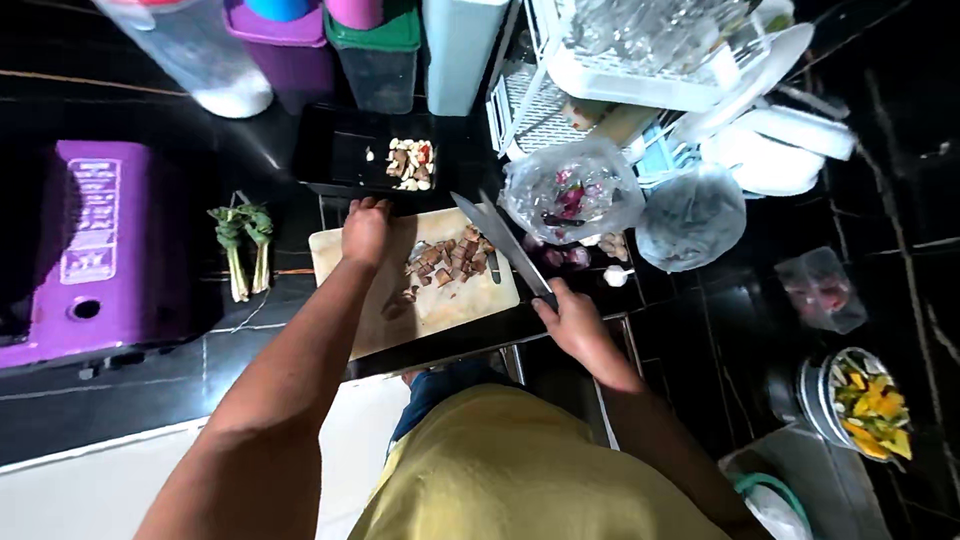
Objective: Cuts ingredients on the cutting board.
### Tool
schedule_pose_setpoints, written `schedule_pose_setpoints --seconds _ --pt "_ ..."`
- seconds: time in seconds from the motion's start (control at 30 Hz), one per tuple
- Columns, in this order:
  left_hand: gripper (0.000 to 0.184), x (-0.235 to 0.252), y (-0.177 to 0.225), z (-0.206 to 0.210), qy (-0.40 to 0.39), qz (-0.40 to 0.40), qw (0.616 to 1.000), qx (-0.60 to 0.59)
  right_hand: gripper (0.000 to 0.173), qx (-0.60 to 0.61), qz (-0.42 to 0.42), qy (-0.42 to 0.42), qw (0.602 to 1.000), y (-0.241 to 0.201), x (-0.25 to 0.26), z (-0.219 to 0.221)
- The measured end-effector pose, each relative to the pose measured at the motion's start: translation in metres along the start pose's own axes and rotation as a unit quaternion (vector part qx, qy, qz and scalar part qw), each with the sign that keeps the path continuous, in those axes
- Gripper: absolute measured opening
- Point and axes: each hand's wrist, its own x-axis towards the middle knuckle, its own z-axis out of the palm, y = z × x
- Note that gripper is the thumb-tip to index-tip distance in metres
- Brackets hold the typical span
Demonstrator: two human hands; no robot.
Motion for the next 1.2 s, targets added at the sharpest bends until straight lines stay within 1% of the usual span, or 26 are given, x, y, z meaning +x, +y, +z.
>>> schedule_pose_setpoints --seconds 0.1,0.17,0.23,0.3,0.37,0.4,0.47,0.57,0.6,0.67,0.73,0.83,0.9,0.97,1.0,1.03,1.07,1.1,1.13,1.2 --pt "0.025 0.005 -0.002 0.000 0.012 0.014 1.000 -0.010 0.042 -0.033 0.011 -0.039 0.999 -0.017 0.010 0.008" --pt "0.025 0.002 -0.003 -0.005 0.030 0.024 0.999 -0.026 0.040 -0.045 -0.010 -0.049 0.998 -0.026 0.010 0.012" --pt "0.025 -0.012 -0.001 -0.014 0.047 0.045 0.996 -0.055 0.039 -0.038 -0.037 -0.061 0.997 -0.029 0.006 0.010" --pt "0.025 -0.032 -0.003 -0.021 0.036 0.085 0.993 -0.078 0.040 -0.014 -0.059 -0.065 0.996 -0.026 0.003 0.005" --pt "0.024 -0.059 -0.005 -0.022 -0.002 0.108 0.991 -0.074 0.039 -0.019 -0.060 -0.044 0.997 -0.024 0.005 0.003" --pt "0.029 -0.071 -0.008 -0.019 -0.017 0.112 0.991 -0.067 0.038 -0.031 -0.051 -0.029 0.998 -0.024 0.009 0.005" --pt "0.047 -0.094 -0.015 -0.008 -0.020 0.112 0.991 -0.068 0.037 -0.075 -0.023 -0.019 0.997 -0.028 0.018 0.009" --pt "0.089 -0.126 -0.023 0.017 0.009 0.104 0.991 -0.080 0.040 -0.135 -0.019 -0.052 0.989 -0.043 0.023 0.016" --pt "0.099 -0.135 -0.026 0.027 0.029 0.109 0.991 -0.076 0.040 -0.150 -0.029 -0.064 0.986 -0.048 0.021 0.020" --pt "0.109 -0.148 -0.032 0.047 0.072 0.124 0.987 -0.066 0.039 -0.165 -0.051 -0.077 0.982 -0.058 0.016 0.027" --pt "0.112 -0.152 -0.033 0.057 0.102 0.127 0.985 -0.062 0.038 -0.175 -0.069 -0.085 0.978 -0.066 0.014 0.032" --pt "0.115 -0.151 -0.030 0.058 0.104 0.111 0.986 -0.069 0.038 -0.165 -0.084 -0.092 0.978 -0.068 0.014 0.033" --pt "0.117 -0.151 -0.031 0.057 0.106 0.109 0.985 -0.087 0.039 -0.081 -0.085 -0.084 0.989 -0.059 0.018 0.027" --pt "0.118 -0.153 -0.032 0.055 0.107 0.102 0.982 -0.116 0.037 0.074 -0.074 -0.095 0.990 -0.043 0.023 0.019" --pt "0.117 -0.154 -0.033 0.055 0.113 0.097 0.980 -0.135 0.034 0.178 -0.067 -0.114 0.975 -0.034 0.023 0.016" --pt "0.115 -0.156 -0.034 0.055 0.117 0.090 0.977 -0.153 0.029 0.302 -0.058 -0.139 0.941 -0.025 0.022 0.013" --pt "0.112 -0.158 -0.035 0.055 0.121 0.084 0.975 -0.166 0.026 0.411 -0.051 -0.165 0.895 -0.017 0.020 0.010" --pt "0.108 -0.160 -0.034 0.055 0.129 0.083 0.972 -0.176 0.024 0.482 -0.052 -0.187 0.854 -0.010 0.017 0.007" --pt "0.103 -0.162 -0.032 0.054 0.137 0.086 0.970 -0.181 0.025 0.525 -0.059 -0.202 0.825 -0.005 0.015 0.005" --pt "0.093 -0.165 -0.021 0.048 0.153 0.107 0.966 -0.177 0.029 0.564 -0.077 -0.219 0.793 0.002 0.009 0.002"
